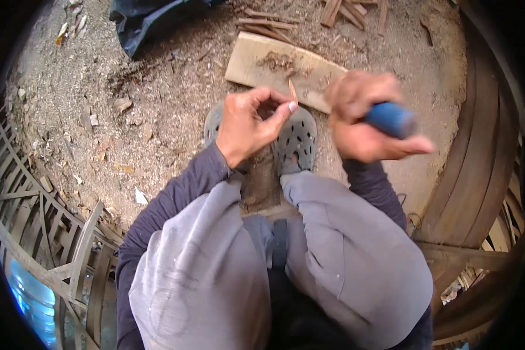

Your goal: The person whittles a thin piece of wood with a handheld blade, repeatedly scraping shavings onto a wooden block on the ground.

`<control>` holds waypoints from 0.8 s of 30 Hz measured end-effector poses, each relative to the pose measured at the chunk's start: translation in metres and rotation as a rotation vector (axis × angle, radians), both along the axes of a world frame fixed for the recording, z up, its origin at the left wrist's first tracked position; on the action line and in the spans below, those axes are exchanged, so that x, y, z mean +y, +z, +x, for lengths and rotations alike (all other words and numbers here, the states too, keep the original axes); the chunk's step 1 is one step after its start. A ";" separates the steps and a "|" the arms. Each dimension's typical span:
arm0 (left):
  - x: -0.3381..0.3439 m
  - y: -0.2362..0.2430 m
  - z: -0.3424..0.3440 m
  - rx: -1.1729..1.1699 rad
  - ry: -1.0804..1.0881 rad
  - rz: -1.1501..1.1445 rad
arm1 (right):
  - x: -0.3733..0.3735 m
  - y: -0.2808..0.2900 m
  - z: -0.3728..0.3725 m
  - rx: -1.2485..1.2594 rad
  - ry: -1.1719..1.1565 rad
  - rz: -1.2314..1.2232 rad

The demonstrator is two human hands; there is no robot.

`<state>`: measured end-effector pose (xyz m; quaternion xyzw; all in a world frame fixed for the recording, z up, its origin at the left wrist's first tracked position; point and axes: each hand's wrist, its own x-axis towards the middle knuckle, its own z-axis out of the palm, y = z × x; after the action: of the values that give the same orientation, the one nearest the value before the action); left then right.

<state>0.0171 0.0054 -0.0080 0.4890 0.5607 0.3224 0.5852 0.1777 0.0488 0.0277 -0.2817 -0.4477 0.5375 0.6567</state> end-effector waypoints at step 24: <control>0.001 0.002 -0.001 0.113 -0.076 0.197 | 0.033 0.070 0.015 0.032 0.207 0.012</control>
<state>0.0157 0.0068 -0.0063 0.5826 0.5393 0.3256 0.5135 0.1926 0.0813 0.0982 -0.2213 -0.4672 0.6041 0.6065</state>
